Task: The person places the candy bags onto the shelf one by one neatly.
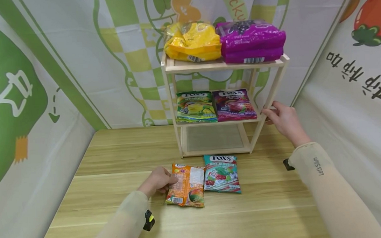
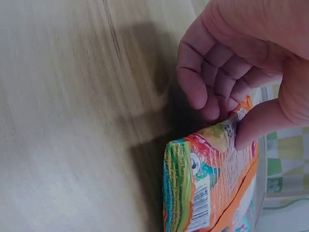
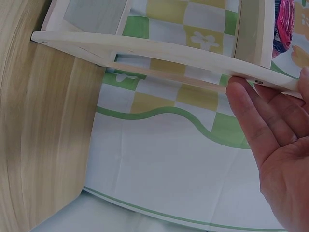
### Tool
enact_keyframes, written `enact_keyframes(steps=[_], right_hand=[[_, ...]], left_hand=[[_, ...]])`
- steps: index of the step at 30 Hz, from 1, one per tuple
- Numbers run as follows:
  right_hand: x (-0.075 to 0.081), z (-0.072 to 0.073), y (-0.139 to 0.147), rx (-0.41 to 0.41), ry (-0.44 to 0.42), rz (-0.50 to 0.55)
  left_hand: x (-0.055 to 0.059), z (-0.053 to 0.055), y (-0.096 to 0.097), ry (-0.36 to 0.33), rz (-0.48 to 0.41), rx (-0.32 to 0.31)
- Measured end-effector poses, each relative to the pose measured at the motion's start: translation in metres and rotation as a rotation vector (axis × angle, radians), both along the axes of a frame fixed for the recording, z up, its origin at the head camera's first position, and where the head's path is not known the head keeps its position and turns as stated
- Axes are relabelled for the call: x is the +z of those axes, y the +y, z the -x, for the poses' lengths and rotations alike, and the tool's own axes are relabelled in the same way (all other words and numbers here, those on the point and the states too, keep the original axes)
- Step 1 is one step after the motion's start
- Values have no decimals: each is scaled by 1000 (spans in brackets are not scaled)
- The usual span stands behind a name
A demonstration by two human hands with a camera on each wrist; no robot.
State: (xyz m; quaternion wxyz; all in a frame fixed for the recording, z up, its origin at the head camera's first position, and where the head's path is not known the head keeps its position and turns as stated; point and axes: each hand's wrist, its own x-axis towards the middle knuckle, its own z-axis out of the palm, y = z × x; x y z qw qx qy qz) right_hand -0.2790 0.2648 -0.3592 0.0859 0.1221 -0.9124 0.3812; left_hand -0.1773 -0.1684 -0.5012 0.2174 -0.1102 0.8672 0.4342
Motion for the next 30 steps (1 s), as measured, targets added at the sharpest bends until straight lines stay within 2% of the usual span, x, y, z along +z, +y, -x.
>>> enact_keyframes(steps=[6, 17, 20, 26, 30], right_hand=[[1, 0, -1, 2, 0, -7], [-1, 0, 1, -17, -8, -14], [-2, 0, 1, -8, 1, -16], [-2, 0, 2, -4, 10, -21], [-2, 0, 2, -6, 4, -20]], left_hand=[[9, -1, -5, 10, -38, -9], [47, 1, -19, 62, -34, -36], [56, 2, -20, 104, 2, -54], [73, 3, -14, 209, 148, -120], [82, 0, -4, 227, 205, -161]])
